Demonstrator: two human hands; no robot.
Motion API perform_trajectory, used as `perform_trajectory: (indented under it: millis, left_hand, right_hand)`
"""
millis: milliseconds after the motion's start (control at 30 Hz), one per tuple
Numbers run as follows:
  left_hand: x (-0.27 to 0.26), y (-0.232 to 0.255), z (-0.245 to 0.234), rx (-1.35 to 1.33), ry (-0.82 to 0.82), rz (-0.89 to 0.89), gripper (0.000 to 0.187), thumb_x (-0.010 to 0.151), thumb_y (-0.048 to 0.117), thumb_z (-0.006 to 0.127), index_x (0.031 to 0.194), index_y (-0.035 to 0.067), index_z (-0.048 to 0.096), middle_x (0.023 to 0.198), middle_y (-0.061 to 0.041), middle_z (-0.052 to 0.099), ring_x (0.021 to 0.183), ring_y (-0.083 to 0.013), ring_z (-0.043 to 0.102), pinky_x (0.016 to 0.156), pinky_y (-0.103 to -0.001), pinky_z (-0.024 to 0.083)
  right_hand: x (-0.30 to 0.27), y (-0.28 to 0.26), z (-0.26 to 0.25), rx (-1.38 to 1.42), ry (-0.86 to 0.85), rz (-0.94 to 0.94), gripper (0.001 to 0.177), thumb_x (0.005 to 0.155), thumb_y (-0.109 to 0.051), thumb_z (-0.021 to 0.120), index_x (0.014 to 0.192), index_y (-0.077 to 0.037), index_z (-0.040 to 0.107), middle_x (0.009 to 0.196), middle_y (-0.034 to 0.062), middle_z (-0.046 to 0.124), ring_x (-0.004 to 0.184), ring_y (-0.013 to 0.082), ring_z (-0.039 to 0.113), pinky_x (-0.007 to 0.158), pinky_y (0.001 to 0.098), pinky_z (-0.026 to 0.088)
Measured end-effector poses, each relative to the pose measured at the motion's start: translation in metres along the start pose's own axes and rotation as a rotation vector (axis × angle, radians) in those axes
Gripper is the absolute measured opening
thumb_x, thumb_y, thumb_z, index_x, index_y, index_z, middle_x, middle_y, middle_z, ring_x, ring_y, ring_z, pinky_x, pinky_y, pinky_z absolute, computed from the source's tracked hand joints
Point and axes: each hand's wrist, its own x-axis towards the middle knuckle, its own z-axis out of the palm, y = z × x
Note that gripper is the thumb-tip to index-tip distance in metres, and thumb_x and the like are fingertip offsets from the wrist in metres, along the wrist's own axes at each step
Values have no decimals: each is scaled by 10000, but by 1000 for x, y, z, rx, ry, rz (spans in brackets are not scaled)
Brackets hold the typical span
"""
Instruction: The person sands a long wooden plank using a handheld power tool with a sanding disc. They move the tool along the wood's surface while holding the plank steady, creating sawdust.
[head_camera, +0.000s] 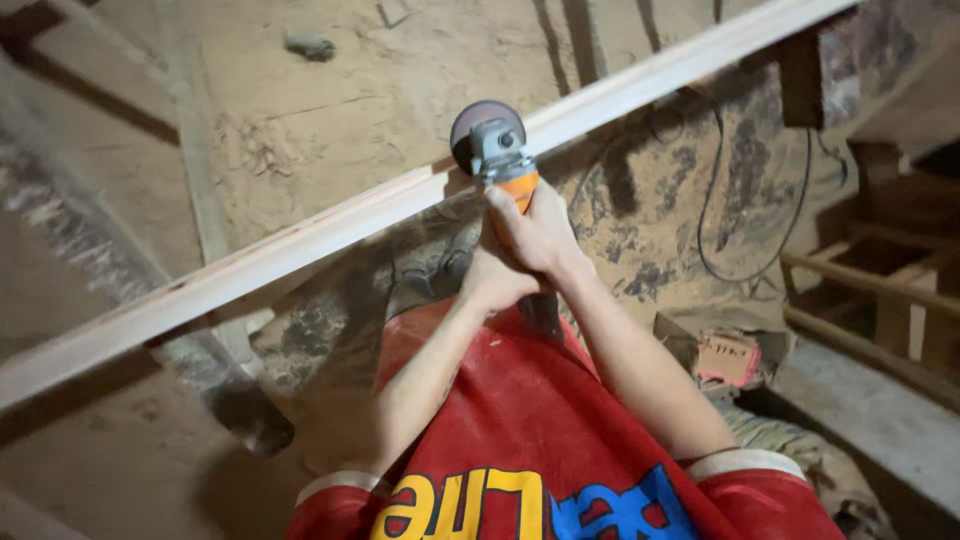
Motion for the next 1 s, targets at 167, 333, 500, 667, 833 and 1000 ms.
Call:
perform_trajectory:
  millis: [167,333,500,667,833,1000]
  left_hand:
    - [-38,-16,-37,12,119,-93,1083,530,125,909,1467,49,373,1336,-147,636,1216,-263,655,1012,-367,552]
    - [-82,-52,-82,-229,218,-39,914,597,27,861,1417,22,457,1320,-130,634,1181,-238,655,1004,-369,563]
    - [-129,-97,-118,-68,277,-2,697,715,10,795,1367,9,548,1278,-125,676,1157,-229,678,985,-374,576]
    - [-131,-118,-84,-120,142,3,650,759,27,785,1361,8,541,1283,-113,662,1180,-220,663,997,-373,567]
    - [-91,-91,-22,-105,-48,31,603,804,43,774,1356,7,534,1288,-101,648,1203,-211,649,1008,-372,557]
    - [-51,-57,23,-60,-107,-4,726,689,88,846,1323,12,501,1254,-116,649,1160,-226,654,974,-382,568]
  right_hand:
    - [-18,-28,51,-50,-71,24,488,896,-414,696,1190,-26,661,1026,140,766,969,228,738,875,377,567]
    - [-35,-52,112,-198,-200,73,668,828,-514,724,1201,29,613,1001,229,756,966,336,751,859,427,576]
    - [-55,-71,154,-360,-408,22,836,826,-645,681,1239,65,523,984,311,711,940,466,702,818,512,551]
    - [-69,-62,122,-383,-363,100,822,823,-629,680,1267,44,515,972,298,714,922,468,700,803,516,550]
    - [-67,-32,58,-233,-172,148,686,834,-541,702,1227,9,584,993,261,742,980,430,722,861,477,559]
    - [-55,2,6,-213,-25,75,672,874,-516,715,1248,24,575,1050,266,729,1040,438,703,896,475,547]
